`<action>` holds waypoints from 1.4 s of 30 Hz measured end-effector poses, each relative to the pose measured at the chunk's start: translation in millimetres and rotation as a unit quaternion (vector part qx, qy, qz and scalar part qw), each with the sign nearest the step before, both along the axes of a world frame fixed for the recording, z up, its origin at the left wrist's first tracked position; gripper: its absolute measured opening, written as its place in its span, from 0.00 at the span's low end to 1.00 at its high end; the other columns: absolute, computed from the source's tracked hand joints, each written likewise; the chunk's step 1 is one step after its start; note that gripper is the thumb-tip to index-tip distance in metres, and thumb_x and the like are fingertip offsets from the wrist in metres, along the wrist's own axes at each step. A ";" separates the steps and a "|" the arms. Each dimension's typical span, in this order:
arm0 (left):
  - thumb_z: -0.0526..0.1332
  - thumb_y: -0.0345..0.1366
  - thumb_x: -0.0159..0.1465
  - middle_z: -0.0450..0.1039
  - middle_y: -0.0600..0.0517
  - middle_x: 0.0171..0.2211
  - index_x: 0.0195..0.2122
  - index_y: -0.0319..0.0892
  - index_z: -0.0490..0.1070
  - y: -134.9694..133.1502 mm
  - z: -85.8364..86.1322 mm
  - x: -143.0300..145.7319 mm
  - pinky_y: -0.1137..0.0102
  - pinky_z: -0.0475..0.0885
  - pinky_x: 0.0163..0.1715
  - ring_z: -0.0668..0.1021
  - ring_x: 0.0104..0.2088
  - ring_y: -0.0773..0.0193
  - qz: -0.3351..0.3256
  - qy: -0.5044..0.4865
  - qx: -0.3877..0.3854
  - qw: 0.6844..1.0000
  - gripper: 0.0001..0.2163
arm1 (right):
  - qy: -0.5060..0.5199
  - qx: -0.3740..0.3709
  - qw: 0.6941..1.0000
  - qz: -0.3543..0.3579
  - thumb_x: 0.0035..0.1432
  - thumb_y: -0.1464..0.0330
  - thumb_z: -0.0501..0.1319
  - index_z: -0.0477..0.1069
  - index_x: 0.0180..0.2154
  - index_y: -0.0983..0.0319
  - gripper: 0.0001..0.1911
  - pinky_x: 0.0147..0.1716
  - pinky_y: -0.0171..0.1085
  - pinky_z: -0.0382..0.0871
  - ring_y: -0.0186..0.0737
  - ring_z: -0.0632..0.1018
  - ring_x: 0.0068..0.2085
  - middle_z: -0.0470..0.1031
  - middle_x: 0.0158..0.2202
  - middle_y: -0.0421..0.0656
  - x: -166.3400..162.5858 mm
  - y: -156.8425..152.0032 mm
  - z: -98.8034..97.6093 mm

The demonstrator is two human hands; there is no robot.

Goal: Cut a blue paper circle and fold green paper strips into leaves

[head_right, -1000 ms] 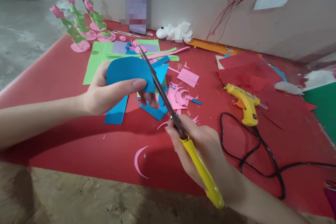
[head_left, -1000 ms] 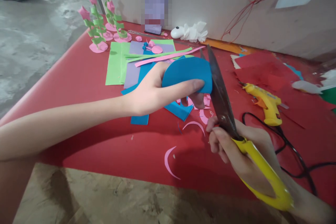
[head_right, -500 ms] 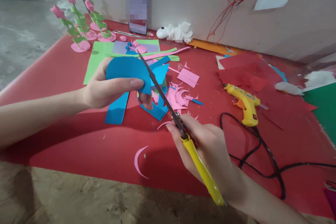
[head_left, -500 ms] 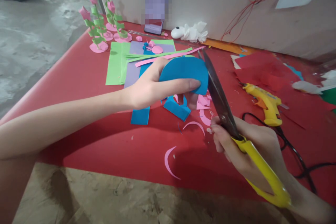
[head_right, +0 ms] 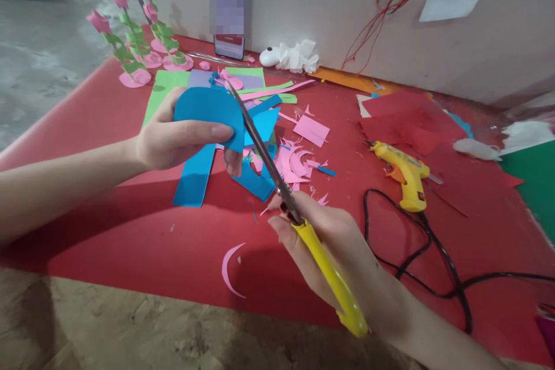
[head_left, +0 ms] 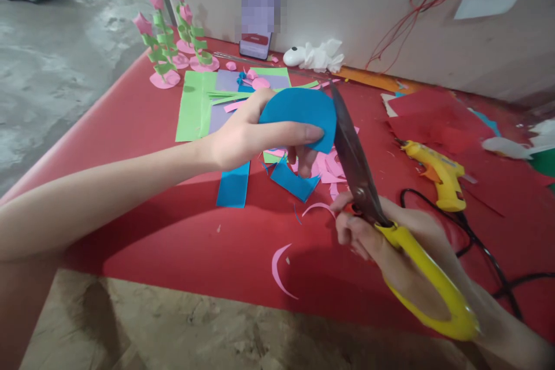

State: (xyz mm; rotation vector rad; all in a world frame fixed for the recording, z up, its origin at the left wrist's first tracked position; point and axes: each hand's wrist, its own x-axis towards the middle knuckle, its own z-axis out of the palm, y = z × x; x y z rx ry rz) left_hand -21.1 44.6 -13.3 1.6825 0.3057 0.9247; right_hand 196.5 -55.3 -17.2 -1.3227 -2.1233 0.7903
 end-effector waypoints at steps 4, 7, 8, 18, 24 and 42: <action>0.56 0.30 0.62 0.74 0.57 0.21 0.23 0.40 0.70 -1.9 1.1 1.9 0.74 0.73 0.26 0.78 0.23 0.71 0.013 -0.001 -0.007 1.000 0.10 | 0.045 -0.109 0.993 0.002 0.65 0.62 0.50 0.66 0.44 0.59 0.12 0.20 0.31 0.63 0.29 0.66 0.22 0.69 0.27 0.38 6.8 -4.5 -9.3; 0.57 0.28 0.61 0.74 0.56 0.19 0.21 0.40 0.70 -5.5 2.6 3.7 0.73 0.73 0.24 0.78 0.22 0.70 0.027 0.017 -0.003 0.999 0.11 | 0.041 -0.113 0.993 -0.006 0.65 0.62 0.50 0.67 0.43 0.59 0.11 0.22 0.31 0.63 0.30 0.66 0.23 0.67 0.26 0.37 8.2 -5.2 -10.2; 0.56 0.28 0.61 0.74 0.57 0.19 0.21 0.40 0.69 -7.0 3.2 4.2 0.73 0.73 0.24 0.78 0.22 0.70 0.027 0.025 -0.007 0.999 0.12 | 0.037 -0.109 0.993 -0.003 0.65 0.63 0.50 0.67 0.42 0.59 0.11 0.23 0.32 0.63 0.30 0.66 0.24 0.67 0.26 0.37 8.0 -4.8 -9.1; 0.59 0.29 0.58 0.71 0.60 0.15 0.19 0.40 0.66 -15.9 10.2 8.3 0.75 0.74 0.21 0.77 0.18 0.70 -0.006 0.044 -0.121 0.992 0.10 | 0.010 -0.060 0.997 0.041 0.66 0.66 0.50 0.65 0.40 0.54 0.06 0.28 0.28 0.64 0.25 0.67 0.25 0.65 0.26 0.33 5.6 -2.3 -0.5; 0.59 0.30 0.58 0.72 0.60 0.17 0.21 0.40 0.67 -16.0 10.5 8.4 0.75 0.74 0.21 0.77 0.18 0.70 -0.008 0.052 -0.116 0.992 0.09 | 0.002 -0.021 0.999 0.028 0.66 0.67 0.50 0.63 0.39 0.53 0.06 0.29 0.25 0.64 0.22 0.68 0.24 0.64 0.26 0.32 4.0 -2.5 -2.1; 0.56 0.31 0.65 0.71 0.58 0.18 0.19 0.39 0.66 -33.6 5.1 13.1 0.82 0.75 0.23 0.76 0.21 0.75 0.016 0.067 -0.076 0.995 0.16 | -0.017 -0.010 1.000 0.024 0.66 0.64 0.48 0.65 0.37 0.59 0.10 0.20 0.29 0.62 0.26 0.68 0.19 0.67 0.22 0.34 3.0 -2.4 -0.9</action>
